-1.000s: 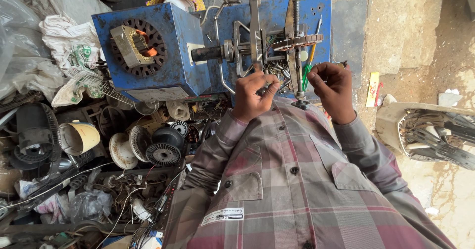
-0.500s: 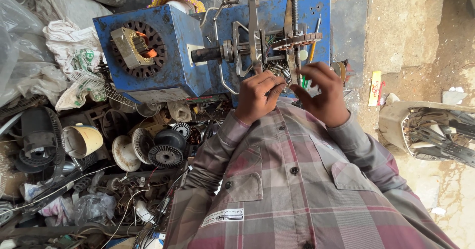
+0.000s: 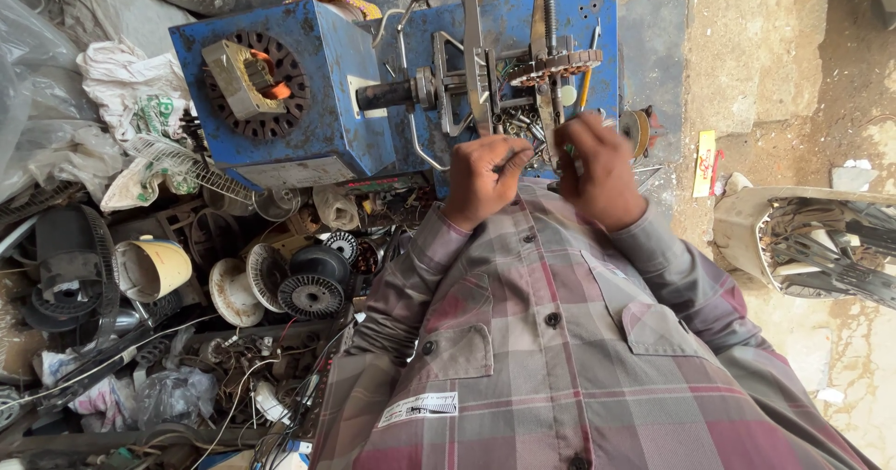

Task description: The person works on a blue benchtop machine, manipulating a small metal component and adjusting a threaded rod with both hands. They repeatedly turn a handle and reposition parts on the machine throughout the clip.

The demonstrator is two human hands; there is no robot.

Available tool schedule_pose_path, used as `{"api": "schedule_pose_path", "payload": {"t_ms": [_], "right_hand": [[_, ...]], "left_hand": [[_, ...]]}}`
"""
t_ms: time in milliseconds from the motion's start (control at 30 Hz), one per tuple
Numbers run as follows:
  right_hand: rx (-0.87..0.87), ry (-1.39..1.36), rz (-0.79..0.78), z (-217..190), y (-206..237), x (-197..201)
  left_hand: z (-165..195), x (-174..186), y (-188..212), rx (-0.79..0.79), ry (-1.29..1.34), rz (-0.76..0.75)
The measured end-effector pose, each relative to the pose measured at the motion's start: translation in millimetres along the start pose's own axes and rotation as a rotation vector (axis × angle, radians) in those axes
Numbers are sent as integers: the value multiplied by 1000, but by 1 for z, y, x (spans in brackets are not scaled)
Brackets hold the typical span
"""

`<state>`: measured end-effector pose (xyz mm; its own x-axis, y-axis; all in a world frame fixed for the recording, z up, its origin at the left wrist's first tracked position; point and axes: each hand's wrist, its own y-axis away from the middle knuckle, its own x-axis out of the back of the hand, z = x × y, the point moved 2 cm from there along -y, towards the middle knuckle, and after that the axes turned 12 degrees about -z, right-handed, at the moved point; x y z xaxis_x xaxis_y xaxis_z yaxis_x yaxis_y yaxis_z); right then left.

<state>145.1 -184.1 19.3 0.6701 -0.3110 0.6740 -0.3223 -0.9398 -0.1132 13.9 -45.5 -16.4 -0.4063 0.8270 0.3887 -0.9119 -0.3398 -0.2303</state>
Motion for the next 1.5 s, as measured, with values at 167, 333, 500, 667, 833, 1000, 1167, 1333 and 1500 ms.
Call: {"api": "schedule_pose_path", "payload": {"t_ms": [167,333,500,667,833,1000,1167,1333,1500], "right_hand": [[-124,119,144,32,7,25],[-188,-280,1,35,-1,23],[-232,-336,-18,18,-13,-7],[-221,-205,40,29,-15,5],[-179,147,14,40,-18,33],[-194,51,-60,33,-23,39],[-183,-145,-56,28,-23,50],[-140,-193,-404,44,1,90],[-295,59,-564,72,32,124]], "left_hand": [[-23,-5,-5,34,-109,-1],[-18,-3,-18,17,-150,-7],[-8,6,-20,160,-71,-49],[-12,43,9,-15,-67,342],[-26,65,52,408,-170,278],[-32,30,41,311,-158,-59],[-46,17,24,482,-84,-172],[-44,28,29,412,-41,-169],[-46,28,27,291,-282,-134]]}}
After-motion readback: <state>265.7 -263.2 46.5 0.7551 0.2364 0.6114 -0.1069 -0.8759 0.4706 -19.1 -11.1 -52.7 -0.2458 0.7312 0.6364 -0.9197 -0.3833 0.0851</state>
